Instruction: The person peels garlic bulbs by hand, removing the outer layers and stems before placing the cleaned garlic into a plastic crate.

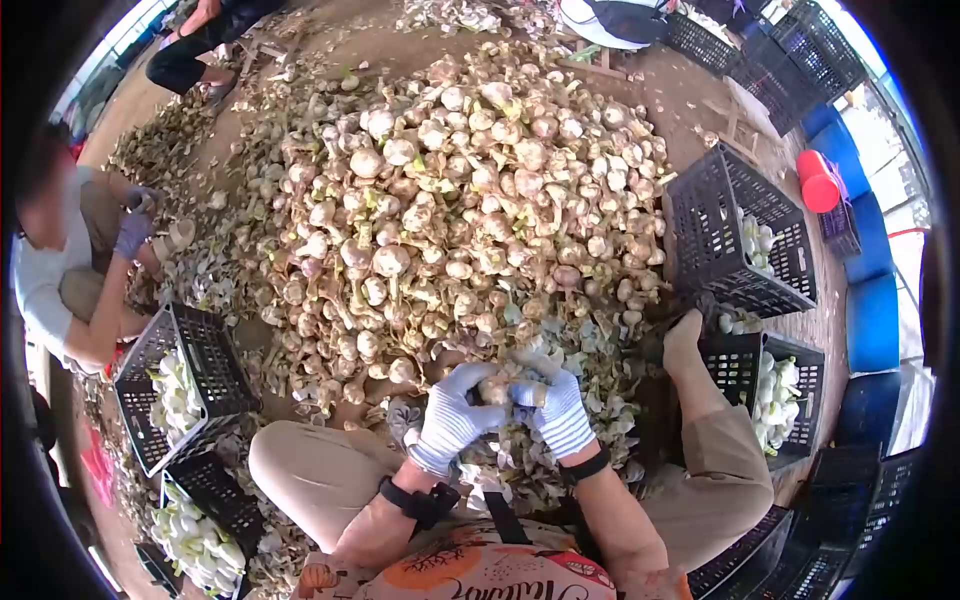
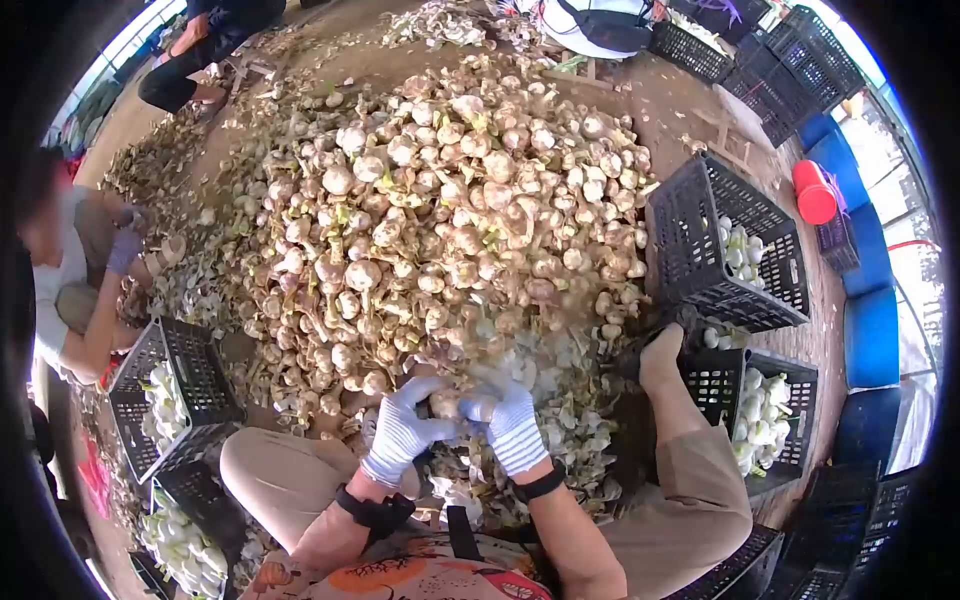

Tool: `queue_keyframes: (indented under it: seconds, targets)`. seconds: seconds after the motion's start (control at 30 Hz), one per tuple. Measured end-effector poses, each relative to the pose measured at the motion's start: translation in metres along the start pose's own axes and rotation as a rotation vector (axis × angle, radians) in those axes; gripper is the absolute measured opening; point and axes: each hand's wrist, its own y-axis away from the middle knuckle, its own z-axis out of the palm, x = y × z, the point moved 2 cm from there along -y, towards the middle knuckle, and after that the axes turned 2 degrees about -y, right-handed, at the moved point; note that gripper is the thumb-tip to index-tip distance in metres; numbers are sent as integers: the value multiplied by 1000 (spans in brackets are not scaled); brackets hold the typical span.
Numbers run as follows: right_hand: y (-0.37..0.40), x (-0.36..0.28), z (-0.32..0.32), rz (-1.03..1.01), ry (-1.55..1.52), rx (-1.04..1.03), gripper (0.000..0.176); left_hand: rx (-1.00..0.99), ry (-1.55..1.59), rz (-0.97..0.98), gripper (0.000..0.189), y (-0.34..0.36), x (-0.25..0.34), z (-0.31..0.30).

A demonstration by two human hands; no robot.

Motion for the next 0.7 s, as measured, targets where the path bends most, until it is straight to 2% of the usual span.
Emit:
queue_keyframes:
  seconds: [0.03,0.07,0.13,0.17,0.2,0.23,0.27,0.37,0.4,0.47,0.5,0.53,0.6,0.63,0.67,0.7]
  targets:
    - [1,-1,1,21,11,-42,53,-40,303,-185,50,1,0,-1]
    - [3,-3,2,42,21,-85,51,-40,301,-187,50,0,3,-5]
    - [6,-8,5,49,54,-94,48,-108,541,-395,51,-1,1,-10]
    - [8,-12,9,-31,104,-116,48,-98,677,-390,56,-1,-6,-6]
    - [9,-16,11,-113,153,-138,47,-96,676,-392,56,-1,-11,-6]
    - [9,-24,14,-408,441,-170,44,-104,861,-426,57,-1,-14,-5]
    - [10,-27,16,-408,437,-170,44,-112,1046,-459,59,-1,-16,-5]
    - [13,-33,18,-533,714,-362,46,-115,1092,-531,55,0,-12,-5]
    - [13,-37,17,-532,712,-362,46,-91,1123,-553,53,0,-11,-4]
    - [15,-44,20,-613,1183,-452,51,-130,1093,-604,51,1,-9,-5]
    - [14,-43,19,-710,1169,-394,53,-127,1104,-601,49,0,-9,-3]
    - [15,-43,18,-712,1172,-393,53,-125,1116,-596,47,-3,-8,-2]
    - [17,-46,14,-496,678,-162,56,-139,1060,-534,43,-9,-15,1]
    - [13,-31,5,-437,416,-114,57,-158,1028,-485,43,-10,-9,4]
    - [8,-18,0,-441,417,-111,57,-176,994,-437,43,-11,-4,6]
    - [7,-15,2,-475,482,-51,54,-164,984,-469,44,-10,-1,6]
